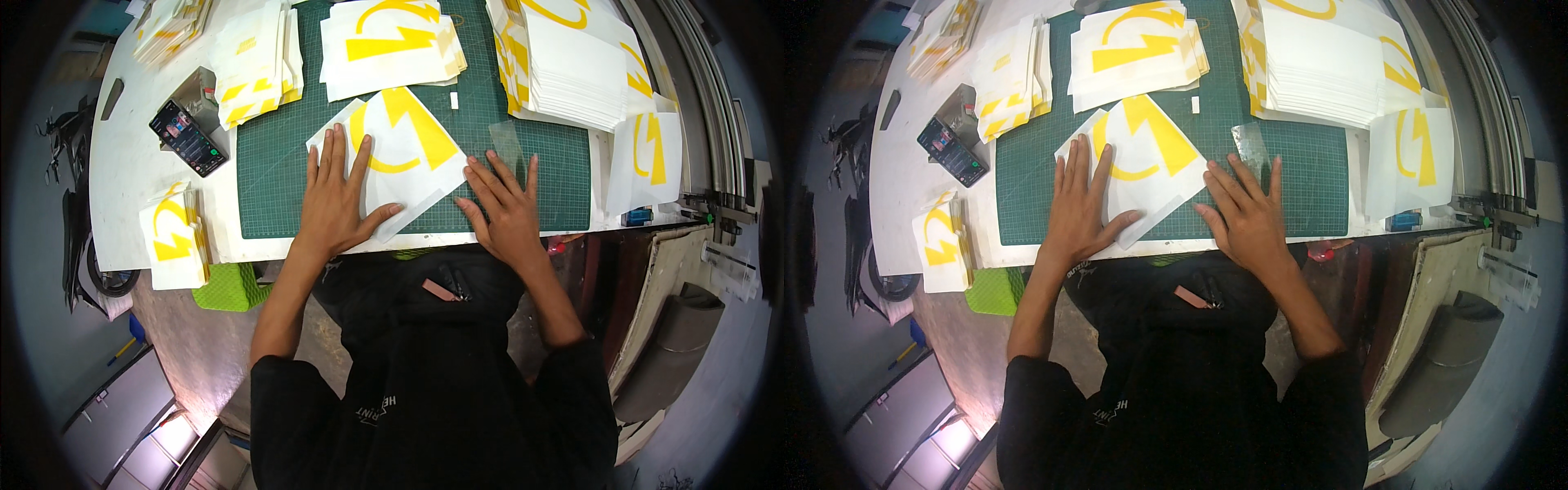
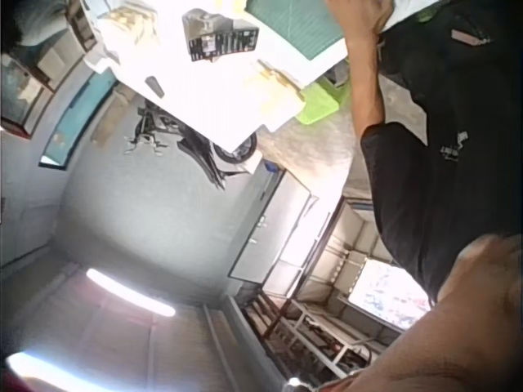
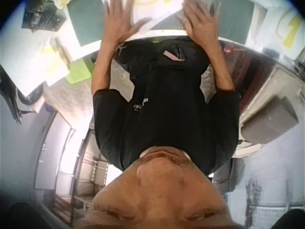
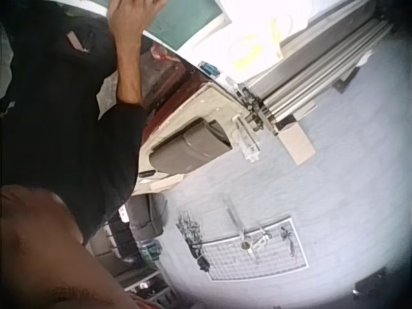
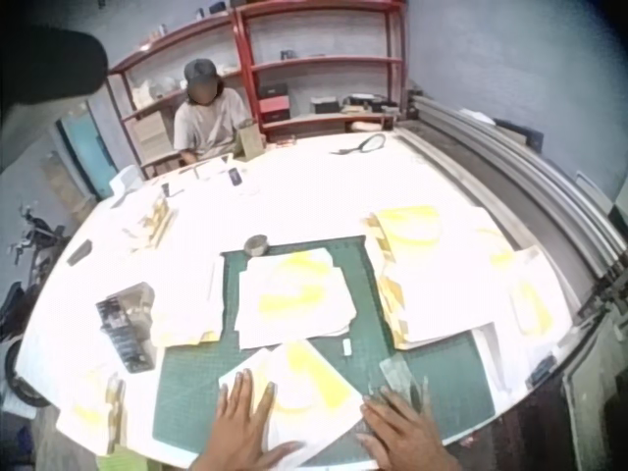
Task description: The person folds white paper sheets printed with a yellow logo in half on a green cutting mat. They smooth the crease with their hands and stack the folded sheets into a pile. The process is repeated for multiple sheets throughout the clip.
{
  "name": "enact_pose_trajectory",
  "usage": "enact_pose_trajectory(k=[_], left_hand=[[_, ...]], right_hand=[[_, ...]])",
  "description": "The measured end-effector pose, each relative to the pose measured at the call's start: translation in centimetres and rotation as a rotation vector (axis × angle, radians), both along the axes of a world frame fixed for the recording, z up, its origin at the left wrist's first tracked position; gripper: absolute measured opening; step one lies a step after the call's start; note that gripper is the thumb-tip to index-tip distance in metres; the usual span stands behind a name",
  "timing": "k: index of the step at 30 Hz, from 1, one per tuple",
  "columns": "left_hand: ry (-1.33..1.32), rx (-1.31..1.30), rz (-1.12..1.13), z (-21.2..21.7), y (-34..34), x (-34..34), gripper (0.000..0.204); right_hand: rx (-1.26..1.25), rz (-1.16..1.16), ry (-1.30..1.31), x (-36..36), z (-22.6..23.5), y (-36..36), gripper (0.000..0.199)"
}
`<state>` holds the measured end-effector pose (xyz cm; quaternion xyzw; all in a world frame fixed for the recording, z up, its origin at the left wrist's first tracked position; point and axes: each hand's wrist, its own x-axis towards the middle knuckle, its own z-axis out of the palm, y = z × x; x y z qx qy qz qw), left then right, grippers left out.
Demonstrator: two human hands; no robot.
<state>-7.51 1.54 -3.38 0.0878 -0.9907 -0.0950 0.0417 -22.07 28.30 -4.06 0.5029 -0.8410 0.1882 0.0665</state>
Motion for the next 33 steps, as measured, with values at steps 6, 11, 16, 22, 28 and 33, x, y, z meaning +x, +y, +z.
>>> enact_pose_trajectory(k=[6, 11, 16, 22, 28, 33], left_hand=[[0.075, 0.067, 0.215, -0.9, 1.9, -1.9, 0.111], [0.098, -0.058, 0.268, -1.6, 3.2, -3.2, 0.108], [0.086, -0.09, 0.195, -0.8, 3.1, -3.4, 0.101], [0.138, 0.075, 0.1, -1.8, 2.6, -3.0, 0.096], [-0.039, -0.071, 0.212, -0.1, 4.0, -2.3, 0.096], [0.047, 0.071, 0.238, -0.7, 3.7, 0.1, 0.095]], right_hand=[[-0.012, 0.008, 0.027, -0.1, 0.3, -0.2, 0.045], [-0.006, 0.045, 0.095, -0.9, 0.7, -0.5, 0.041], [-0.023, 0.111, 0.111, -2.1, 1.4, -0.8, 0.038], [0.001, 0.126, 0.099, -1.9, 1.4, -1.0, 0.04], [-0.007, 0.043, 0.037, 0.0, 1.8, -1.2, 0.044], [-0.009, -0.006, 0.01, 0.8, 1.3, -1.0, 0.046]])
